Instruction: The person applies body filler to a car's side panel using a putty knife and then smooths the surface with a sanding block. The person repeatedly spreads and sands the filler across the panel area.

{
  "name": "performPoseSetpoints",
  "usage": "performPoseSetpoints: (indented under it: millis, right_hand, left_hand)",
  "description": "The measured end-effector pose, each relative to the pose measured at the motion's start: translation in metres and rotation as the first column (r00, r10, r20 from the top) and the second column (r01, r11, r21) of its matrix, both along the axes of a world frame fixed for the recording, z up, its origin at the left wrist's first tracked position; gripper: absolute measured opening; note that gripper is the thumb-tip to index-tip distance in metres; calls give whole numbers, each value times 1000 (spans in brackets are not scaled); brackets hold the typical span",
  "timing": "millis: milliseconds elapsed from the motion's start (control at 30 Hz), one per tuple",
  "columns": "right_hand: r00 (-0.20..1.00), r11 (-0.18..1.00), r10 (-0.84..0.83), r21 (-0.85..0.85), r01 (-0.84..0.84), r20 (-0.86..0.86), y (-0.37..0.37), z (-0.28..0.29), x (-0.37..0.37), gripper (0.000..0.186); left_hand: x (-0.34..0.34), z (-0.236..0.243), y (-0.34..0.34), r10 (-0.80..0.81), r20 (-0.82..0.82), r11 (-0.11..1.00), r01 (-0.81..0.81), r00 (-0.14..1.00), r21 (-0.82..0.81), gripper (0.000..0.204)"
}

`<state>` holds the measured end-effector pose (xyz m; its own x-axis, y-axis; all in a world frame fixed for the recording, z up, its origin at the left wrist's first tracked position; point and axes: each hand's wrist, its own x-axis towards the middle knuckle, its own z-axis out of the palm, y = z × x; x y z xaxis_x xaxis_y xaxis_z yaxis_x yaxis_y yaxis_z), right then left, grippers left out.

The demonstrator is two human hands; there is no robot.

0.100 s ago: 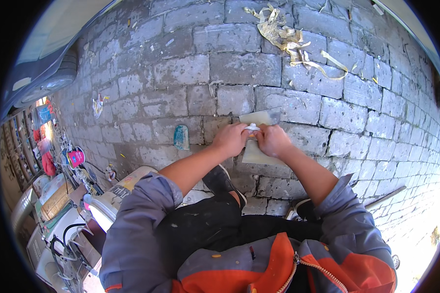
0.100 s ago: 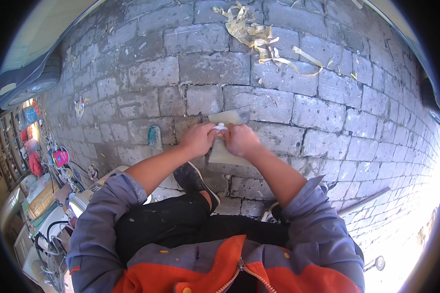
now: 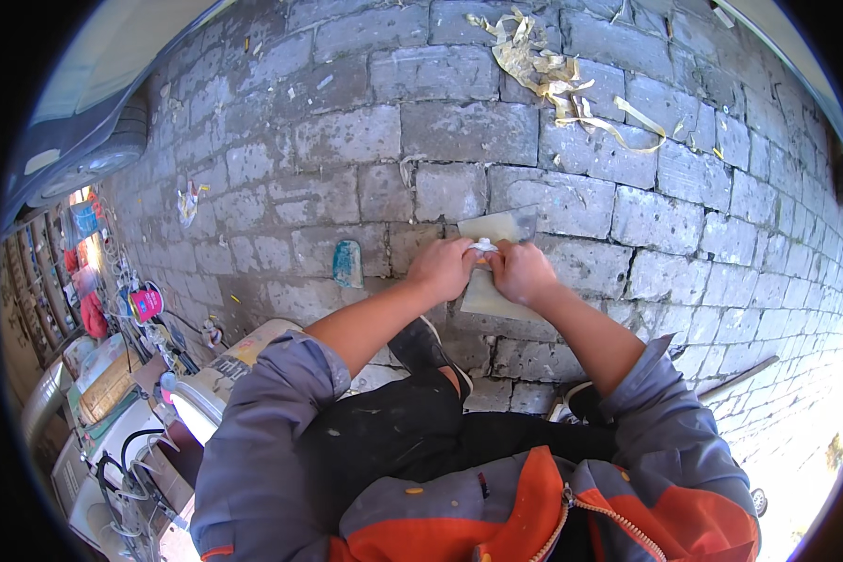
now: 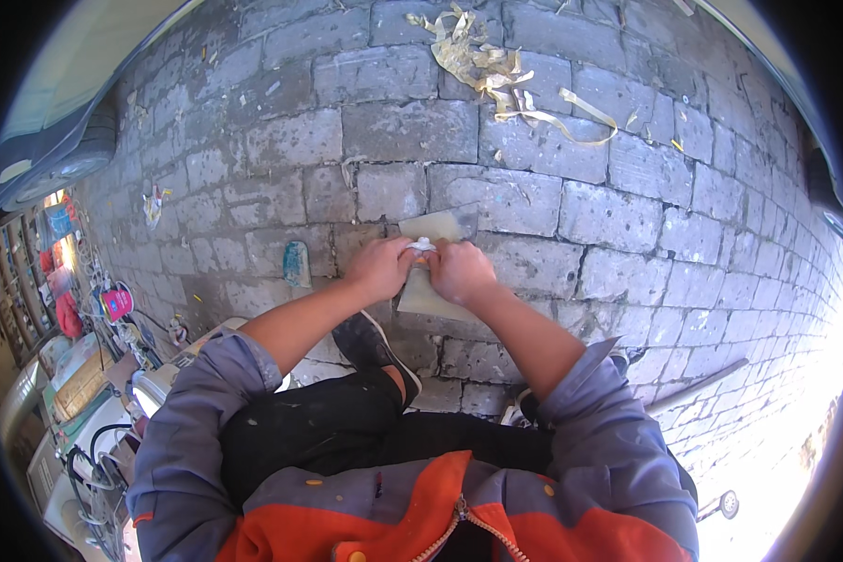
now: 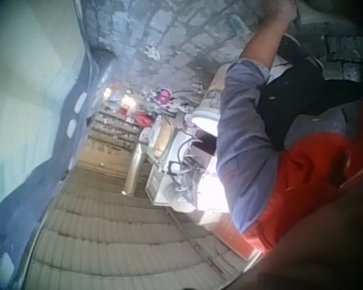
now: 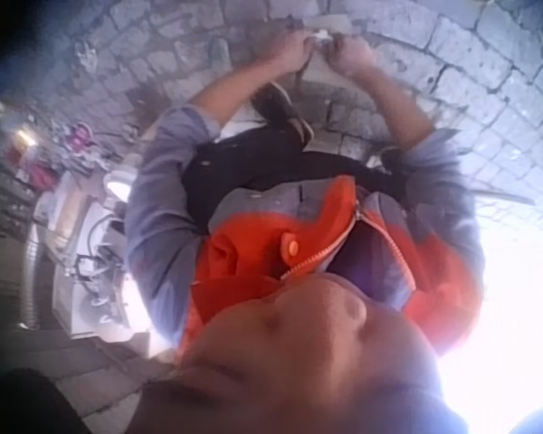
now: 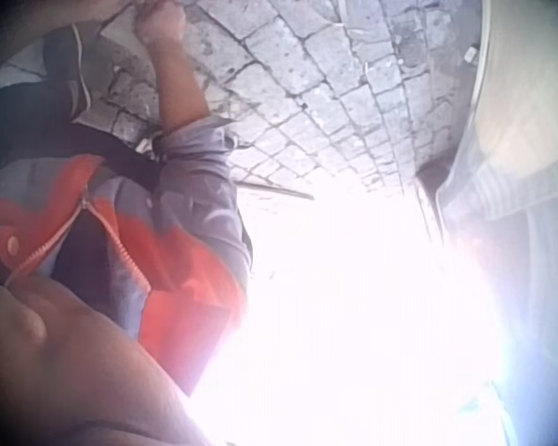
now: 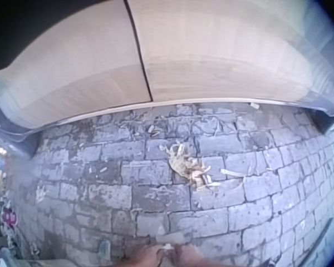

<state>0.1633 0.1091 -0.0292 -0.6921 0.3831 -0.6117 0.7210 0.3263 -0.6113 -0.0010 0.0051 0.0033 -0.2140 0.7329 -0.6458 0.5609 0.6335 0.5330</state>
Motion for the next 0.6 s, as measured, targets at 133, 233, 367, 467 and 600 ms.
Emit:
performPoseSetpoints:
  millis: [133, 233, 367, 467, 600]
  right_hand:
    - [998, 1000, -16, -8, 16, 68, 3, 7, -10, 38]
    - [997, 999, -30, 18, 29, 65, -2, 12, -11, 39]
    - [996, 998, -50, 36, 47, 79, -7, 13, -9, 39]
    - [994, 997, -61, 40, 58, 91, -11, 15, -10, 39]
    - [989, 996, -82, 35, 78, 126, -13, 19, -11, 38]
  left_hand:
    - [-1, -1, 7, 9, -33, 999, -11, 999, -52, 32]
    - [2, 0, 7, 33, -53, 996, -37, 998, -82, 31]
    - [6, 4, 9, 34, -83, 989, -46, 996, -138, 30]
    - [7, 6, 9, 30, -101, 984, -47, 994, -172, 31]
    - [10, 8, 13, 16, -108, 973, -41, 994, -228, 32]
